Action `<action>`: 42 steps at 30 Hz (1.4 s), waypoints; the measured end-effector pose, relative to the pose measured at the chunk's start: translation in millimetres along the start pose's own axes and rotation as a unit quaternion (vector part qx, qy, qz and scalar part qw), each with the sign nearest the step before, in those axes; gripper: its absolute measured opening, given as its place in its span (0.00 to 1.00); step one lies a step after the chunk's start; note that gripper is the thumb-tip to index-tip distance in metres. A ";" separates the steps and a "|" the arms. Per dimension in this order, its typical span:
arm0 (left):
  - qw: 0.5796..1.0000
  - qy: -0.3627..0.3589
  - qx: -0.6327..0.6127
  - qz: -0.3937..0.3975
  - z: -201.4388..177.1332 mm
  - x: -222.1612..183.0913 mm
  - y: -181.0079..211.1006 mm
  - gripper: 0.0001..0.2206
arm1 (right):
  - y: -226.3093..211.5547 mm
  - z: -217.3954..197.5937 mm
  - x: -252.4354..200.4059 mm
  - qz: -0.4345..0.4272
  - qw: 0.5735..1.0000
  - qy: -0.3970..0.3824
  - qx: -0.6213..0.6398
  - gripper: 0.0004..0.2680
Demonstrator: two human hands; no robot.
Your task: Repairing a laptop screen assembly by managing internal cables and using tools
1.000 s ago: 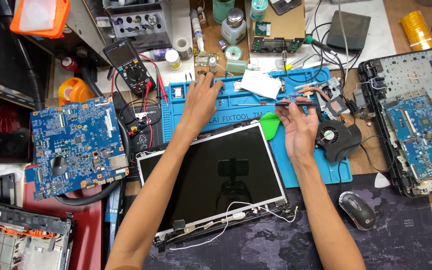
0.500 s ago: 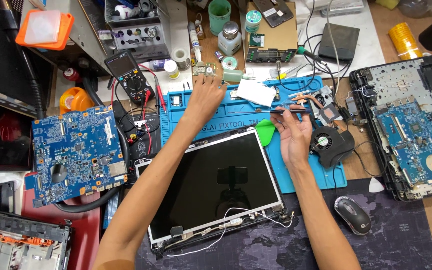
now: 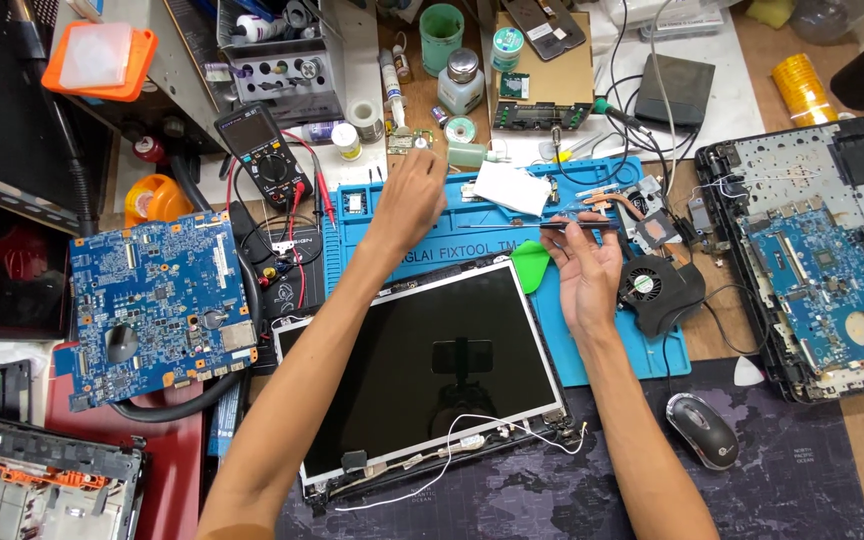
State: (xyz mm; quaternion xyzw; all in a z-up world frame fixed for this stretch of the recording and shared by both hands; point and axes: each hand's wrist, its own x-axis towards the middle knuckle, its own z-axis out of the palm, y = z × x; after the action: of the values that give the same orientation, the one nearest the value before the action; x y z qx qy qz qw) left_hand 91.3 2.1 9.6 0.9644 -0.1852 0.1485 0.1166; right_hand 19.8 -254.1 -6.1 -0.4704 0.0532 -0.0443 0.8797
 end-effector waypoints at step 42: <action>0.652 0.085 -0.700 -0.280 10.9 -72.2 40.3 0.08 | 8.5 -1.3 -2.7 -0.030 0.997 -0.015 -0.066 0.12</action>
State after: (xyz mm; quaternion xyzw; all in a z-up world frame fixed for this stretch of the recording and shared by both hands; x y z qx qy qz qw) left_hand 14.1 -14.1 -17.6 0.5863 0.0554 0.0162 0.8080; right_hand 17.2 -250.1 -13.8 -0.5295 0.0288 -0.0599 0.8457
